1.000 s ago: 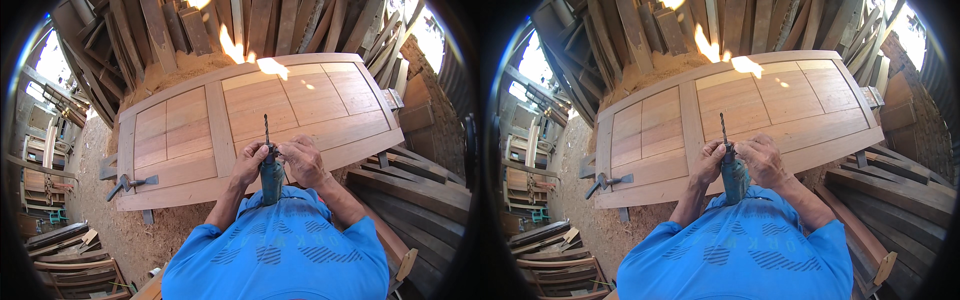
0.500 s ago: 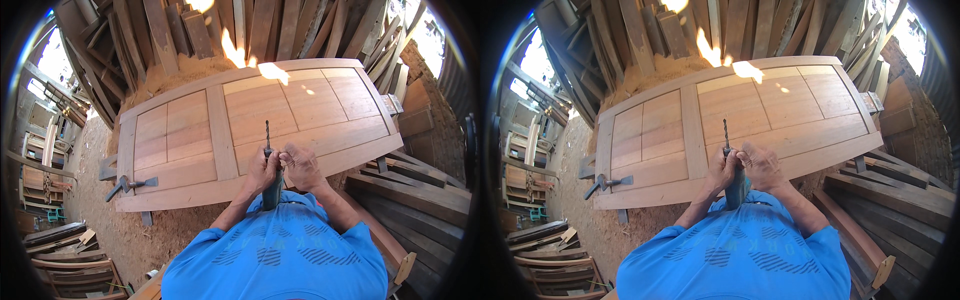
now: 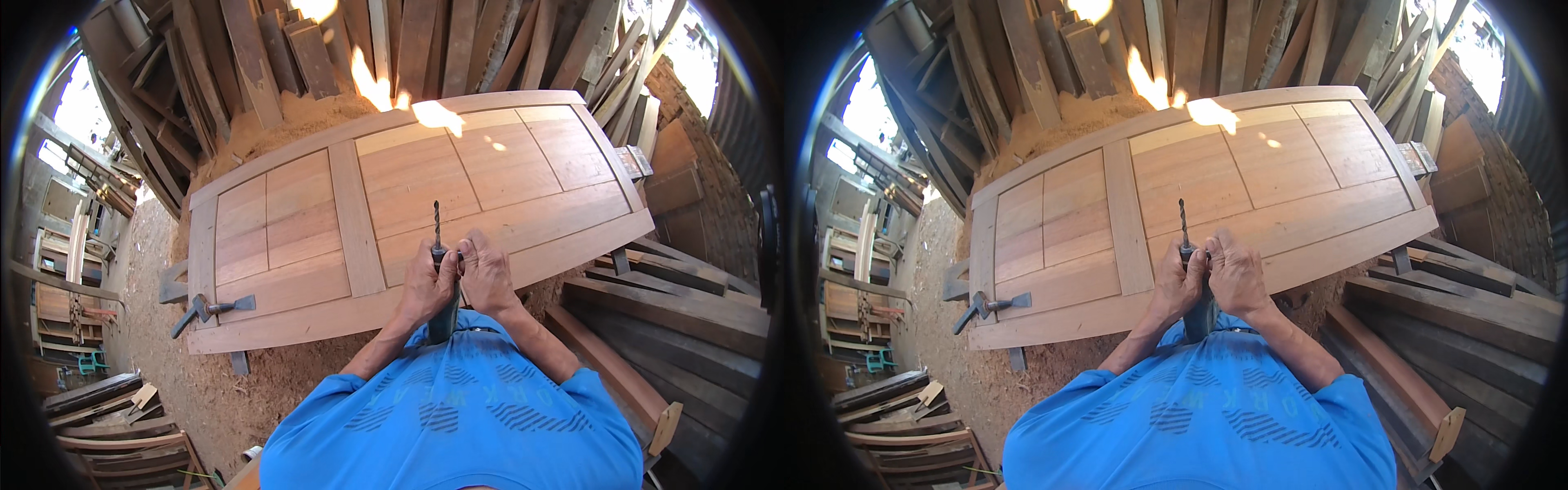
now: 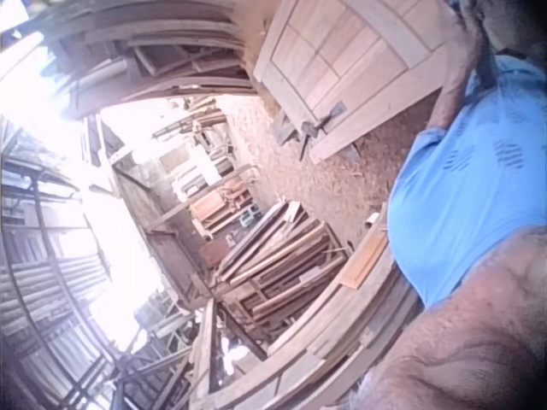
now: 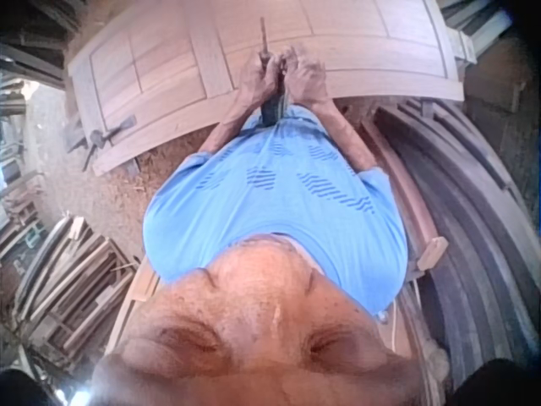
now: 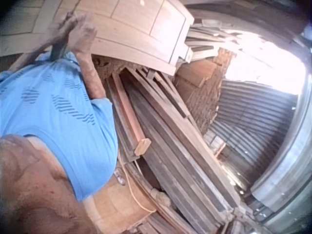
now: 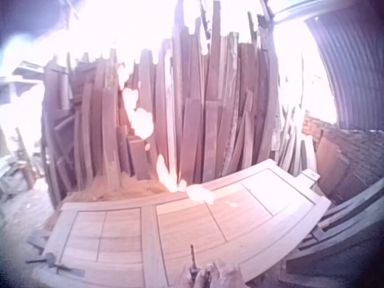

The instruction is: The person uses a power drill to fasten screws into a wooden door panel, then uses a hammer to tap the wood frame for alignment. The person works on the door in a workshop environment, handling tools and wood pieces.

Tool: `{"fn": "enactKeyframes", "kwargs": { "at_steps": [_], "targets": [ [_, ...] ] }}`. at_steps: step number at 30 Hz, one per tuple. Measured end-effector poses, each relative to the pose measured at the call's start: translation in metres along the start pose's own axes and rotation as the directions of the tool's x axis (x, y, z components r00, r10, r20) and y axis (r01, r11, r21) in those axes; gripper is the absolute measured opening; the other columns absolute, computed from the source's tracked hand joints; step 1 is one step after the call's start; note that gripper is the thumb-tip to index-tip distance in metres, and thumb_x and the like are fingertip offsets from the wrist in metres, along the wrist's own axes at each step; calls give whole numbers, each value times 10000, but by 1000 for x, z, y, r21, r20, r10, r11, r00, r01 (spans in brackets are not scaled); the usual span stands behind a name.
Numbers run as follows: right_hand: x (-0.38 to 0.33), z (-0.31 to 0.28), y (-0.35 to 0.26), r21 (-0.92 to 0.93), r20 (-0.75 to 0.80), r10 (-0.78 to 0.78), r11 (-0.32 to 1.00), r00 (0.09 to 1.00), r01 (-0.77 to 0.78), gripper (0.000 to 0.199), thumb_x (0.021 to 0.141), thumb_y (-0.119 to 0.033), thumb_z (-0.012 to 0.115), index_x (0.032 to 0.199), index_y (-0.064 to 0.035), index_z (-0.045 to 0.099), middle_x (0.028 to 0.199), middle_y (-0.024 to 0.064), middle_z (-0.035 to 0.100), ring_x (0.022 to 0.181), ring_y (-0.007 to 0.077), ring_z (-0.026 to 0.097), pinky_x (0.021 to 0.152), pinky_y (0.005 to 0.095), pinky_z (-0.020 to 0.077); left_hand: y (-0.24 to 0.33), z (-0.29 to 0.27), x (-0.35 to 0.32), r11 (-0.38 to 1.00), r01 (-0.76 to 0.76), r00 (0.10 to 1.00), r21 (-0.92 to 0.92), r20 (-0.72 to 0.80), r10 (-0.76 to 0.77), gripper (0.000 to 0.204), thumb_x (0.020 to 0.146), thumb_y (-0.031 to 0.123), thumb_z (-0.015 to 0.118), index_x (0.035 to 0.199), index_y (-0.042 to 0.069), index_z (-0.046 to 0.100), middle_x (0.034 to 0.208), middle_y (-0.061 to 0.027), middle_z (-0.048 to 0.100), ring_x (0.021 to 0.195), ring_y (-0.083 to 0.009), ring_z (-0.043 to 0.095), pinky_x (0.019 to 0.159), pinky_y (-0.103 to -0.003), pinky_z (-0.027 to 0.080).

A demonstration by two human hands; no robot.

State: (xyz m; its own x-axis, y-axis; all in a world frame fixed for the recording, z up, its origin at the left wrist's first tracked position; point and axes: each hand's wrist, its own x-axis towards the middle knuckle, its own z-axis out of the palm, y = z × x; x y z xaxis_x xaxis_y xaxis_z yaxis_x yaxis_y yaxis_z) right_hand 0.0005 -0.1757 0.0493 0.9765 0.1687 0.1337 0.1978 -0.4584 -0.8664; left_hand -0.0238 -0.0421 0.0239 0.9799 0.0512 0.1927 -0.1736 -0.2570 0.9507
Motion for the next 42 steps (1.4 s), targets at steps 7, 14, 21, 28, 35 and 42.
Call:
{"fn": "enactKeyframes", "kwargs": {
  "at_steps": [7,14,21,28,35,42],
  "targets": [
    [9,-10,-1,112,73,48,992,996,-56,280,1033,-276,514,894,-42,578,645,129,603,605,337,617,585,433,482,-16,-6,1,815,192,981,-547,112,-156,333,1062,305,466,1165,-2,544,885,-79,670,792,-150,654,690,-289,524],
    [0,-10,6,-31,-17,-387,922,922,387,129,952,-110,617,1051,-28,629,876,145,666,772,312,655,691,403,514,-33,-31,10,660,385,916,-645,354,-189,406,1054,366,494,1212,5,589,994,-96,681,925,-143,653,827,-286,536],
    [1,-23,-3,27,34,-357,934,934,356,186,863,-73,705,1034,-42,639,894,131,674,877,325,635,781,419,498,-39,-27,16,677,354,935,-645,269,-233,367,1012,297,591,1206,-14,600,1038,-104,695,910,-160,676,829,-322,561],
    [6,-23,9,-72,-1,-491,869,871,489,180,823,-76,737,983,-55,656,858,98,671,842,311,623,758,409,481,-25,-30,14,568,386,920,-727,349,-179,380,1043,309,522,1208,-24,606,1025,-109,694,892,-148,673,805,-303,563],
    [9,-26,3,-64,5,-588,807,809,588,181,800,-43,733,959,-70,651,861,93,664,836,301,609,750,402,468,-27,-32,15,614,390,914,-686,371,-167,408,1063,322,468,1218,-30,604,1003,-96,696,892,-149,675,796,-306,566],
    [12,-26,2,-99,12,-585,806,811,583,197,770,-13,719,943,-68,640,821,83,657,785,297,601,732,413,467,-24,-28,14,670,362,925,-648,339,-172,420,1067,348,455,1189,-21,613,982,-89,700,860,-147,678,775,-297,562]
  ]
}}
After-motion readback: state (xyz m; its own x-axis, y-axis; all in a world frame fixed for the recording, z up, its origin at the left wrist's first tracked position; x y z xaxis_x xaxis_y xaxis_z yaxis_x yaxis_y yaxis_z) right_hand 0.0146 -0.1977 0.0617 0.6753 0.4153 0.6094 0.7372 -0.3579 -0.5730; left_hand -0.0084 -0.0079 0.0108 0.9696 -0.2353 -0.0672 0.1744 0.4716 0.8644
